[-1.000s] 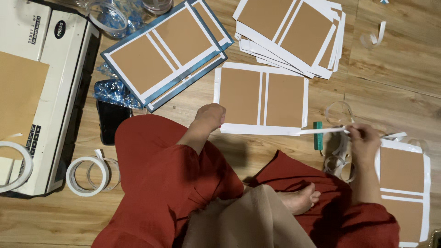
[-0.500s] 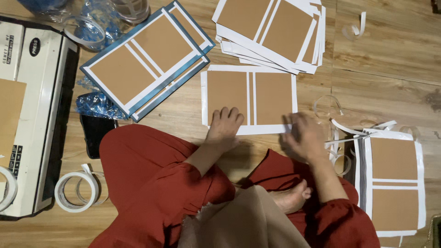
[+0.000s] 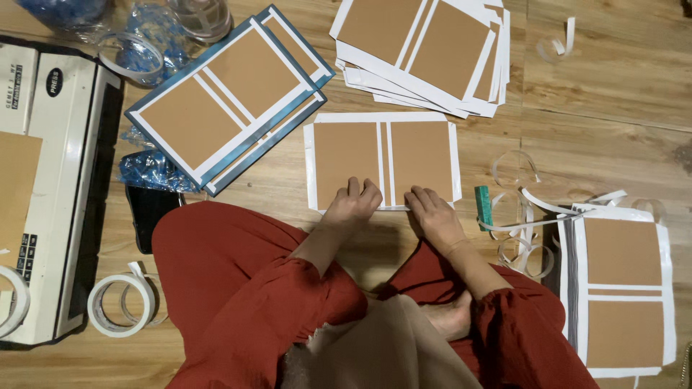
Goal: The person sits on the floor and assembles cardboard frames by applying white tape to the edges. They use a green utility knife to cut the tape and smooth it down with their fingers. The person works on multiple frames, stacking completed ones to the side.
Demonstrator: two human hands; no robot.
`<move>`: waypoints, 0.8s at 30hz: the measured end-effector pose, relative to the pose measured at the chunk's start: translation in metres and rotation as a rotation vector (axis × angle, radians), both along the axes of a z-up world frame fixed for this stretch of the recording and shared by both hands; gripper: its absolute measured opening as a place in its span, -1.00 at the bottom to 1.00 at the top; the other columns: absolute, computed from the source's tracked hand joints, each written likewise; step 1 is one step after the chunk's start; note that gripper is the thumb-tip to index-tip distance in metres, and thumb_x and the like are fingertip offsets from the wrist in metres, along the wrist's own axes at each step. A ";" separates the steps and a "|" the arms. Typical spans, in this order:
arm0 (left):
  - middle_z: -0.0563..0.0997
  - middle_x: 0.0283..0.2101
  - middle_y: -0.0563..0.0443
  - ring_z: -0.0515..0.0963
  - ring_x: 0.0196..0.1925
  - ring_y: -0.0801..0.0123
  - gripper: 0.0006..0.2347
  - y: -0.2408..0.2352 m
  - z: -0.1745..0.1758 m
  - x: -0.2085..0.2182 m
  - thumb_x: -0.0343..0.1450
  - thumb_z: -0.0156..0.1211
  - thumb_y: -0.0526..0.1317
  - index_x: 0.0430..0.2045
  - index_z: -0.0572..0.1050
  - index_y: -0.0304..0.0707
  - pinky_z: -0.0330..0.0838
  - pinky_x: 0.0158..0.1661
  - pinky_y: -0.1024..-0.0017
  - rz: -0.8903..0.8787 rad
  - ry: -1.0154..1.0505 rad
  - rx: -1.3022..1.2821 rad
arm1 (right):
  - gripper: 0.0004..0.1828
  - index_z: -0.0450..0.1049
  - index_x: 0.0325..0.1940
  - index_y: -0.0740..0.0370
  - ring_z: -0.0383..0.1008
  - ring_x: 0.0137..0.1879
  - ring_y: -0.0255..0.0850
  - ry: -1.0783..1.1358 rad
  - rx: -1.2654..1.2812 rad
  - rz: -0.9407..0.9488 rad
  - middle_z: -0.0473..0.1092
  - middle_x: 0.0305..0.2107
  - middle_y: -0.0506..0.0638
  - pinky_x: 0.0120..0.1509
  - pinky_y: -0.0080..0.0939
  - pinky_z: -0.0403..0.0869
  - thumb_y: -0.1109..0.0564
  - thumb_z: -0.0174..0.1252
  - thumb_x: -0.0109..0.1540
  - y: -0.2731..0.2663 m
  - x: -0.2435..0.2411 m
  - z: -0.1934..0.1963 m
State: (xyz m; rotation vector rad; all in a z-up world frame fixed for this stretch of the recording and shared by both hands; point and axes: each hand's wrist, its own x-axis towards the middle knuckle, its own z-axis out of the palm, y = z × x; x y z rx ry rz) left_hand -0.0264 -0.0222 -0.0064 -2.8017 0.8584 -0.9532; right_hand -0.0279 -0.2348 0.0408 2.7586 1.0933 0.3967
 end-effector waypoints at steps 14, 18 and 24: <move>0.18 -0.23 0.20 0.21 -0.12 0.29 -0.79 0.016 0.038 0.055 0.23 0.17 -0.11 -0.38 0.28 0.07 0.36 -0.29 0.34 -0.013 1.131 -0.193 | -0.69 0.34 -0.53 -0.06 0.37 -0.11 -0.10 0.777 -0.026 -0.549 0.39 -0.46 -0.16 0.03 -0.02 0.19 -0.15 0.31 -0.13 0.020 0.081 0.038; 0.18 -0.23 0.20 0.21 -0.13 0.33 -0.79 0.017 0.034 0.053 0.24 0.16 -0.10 -0.39 0.26 0.09 0.39 -0.29 0.35 0.002 1.135 -0.163 | -0.56 0.38 -0.19 0.11 0.34 -0.20 0.06 0.192 0.277 -0.819 0.31 -0.39 0.09 -0.13 0.00 0.32 -0.16 0.29 0.02 -0.032 0.052 0.004; 0.21 -0.28 0.19 0.25 -0.15 0.28 -0.84 0.016 0.022 0.060 0.23 0.18 -0.18 -0.49 0.29 0.02 0.39 -0.31 0.30 -0.030 1.170 -0.259 | -0.62 0.45 -0.34 0.11 0.35 -0.27 -0.06 0.017 -0.038 -0.852 0.32 -0.47 0.00 -0.20 -0.13 0.34 -0.11 0.31 -0.10 -0.107 -0.003 -0.030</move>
